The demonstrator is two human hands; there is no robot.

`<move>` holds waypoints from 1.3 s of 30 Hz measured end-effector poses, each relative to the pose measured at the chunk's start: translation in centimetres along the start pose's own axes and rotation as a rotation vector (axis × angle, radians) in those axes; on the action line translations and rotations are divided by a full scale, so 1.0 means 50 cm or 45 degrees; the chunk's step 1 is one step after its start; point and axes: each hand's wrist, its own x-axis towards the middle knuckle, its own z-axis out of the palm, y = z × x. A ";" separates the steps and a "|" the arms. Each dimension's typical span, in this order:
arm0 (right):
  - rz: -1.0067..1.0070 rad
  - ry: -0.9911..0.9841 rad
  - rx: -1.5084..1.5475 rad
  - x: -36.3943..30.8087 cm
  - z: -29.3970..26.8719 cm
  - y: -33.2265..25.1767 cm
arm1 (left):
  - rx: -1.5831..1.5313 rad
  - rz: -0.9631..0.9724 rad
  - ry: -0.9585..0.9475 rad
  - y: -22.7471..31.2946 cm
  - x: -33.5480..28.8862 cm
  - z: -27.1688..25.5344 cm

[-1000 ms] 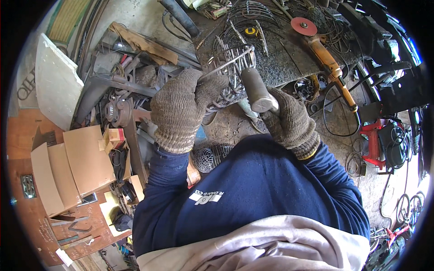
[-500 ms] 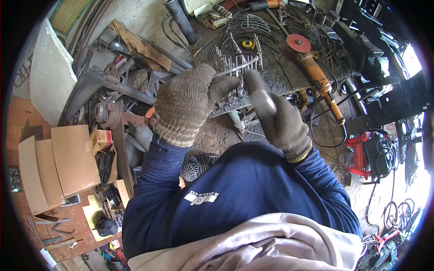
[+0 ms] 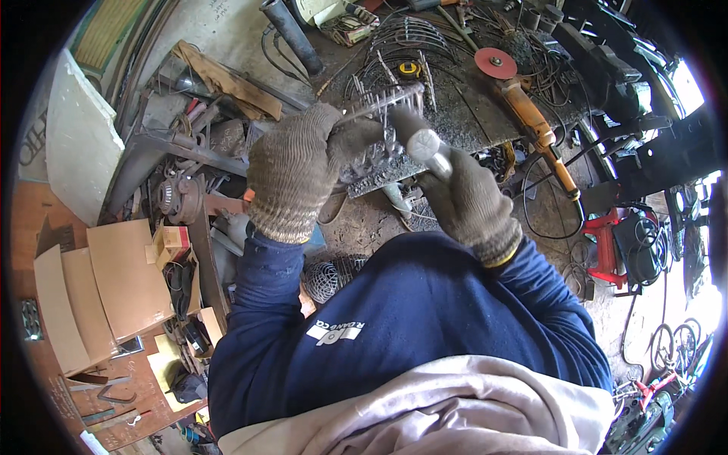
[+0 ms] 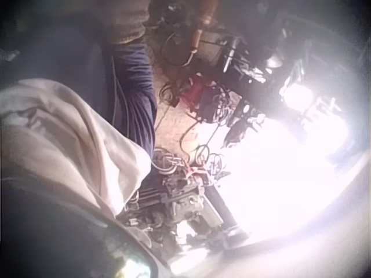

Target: The person welds a metal cage-like structure using a hand-held welder, then taps the joints with a hammer. They later use an angle grinder on the metal, producing sparks, while wearing gloves.

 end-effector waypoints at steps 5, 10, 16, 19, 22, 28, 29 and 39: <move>0.049 0.087 0.222 -0.010 0.034 0.052 | -0.158 -0.217 -0.105 -0.026 -0.001 -0.020; 0.217 0.181 0.542 -0.019 0.054 0.108 | -0.529 -0.090 0.112 -0.061 -0.015 -0.008; 0.348 0.093 0.810 -0.037 0.039 0.081 | -0.621 -0.154 0.119 -0.059 -0.033 -0.003; 0.211 0.083 0.537 -0.039 0.032 0.075 | -0.504 -0.076 0.113 -0.057 -0.027 -0.005; 0.052 0.038 0.404 -0.026 0.012 0.032 | -0.362 -0.017 0.127 -0.043 -0.023 -0.009; 0.045 -0.031 0.115 0.006 0.026 0.001 | -0.180 0.046 0.109 -0.002 -0.020 -0.014; 0.084 -0.095 -0.068 0.015 0.034 0.015 | -0.097 0.018 0.054 -0.003 -0.024 -0.008; 0.193 -0.143 -0.047 0.020 0.028 -0.023 | -0.125 -0.048 0.012 -0.026 -0.037 0.004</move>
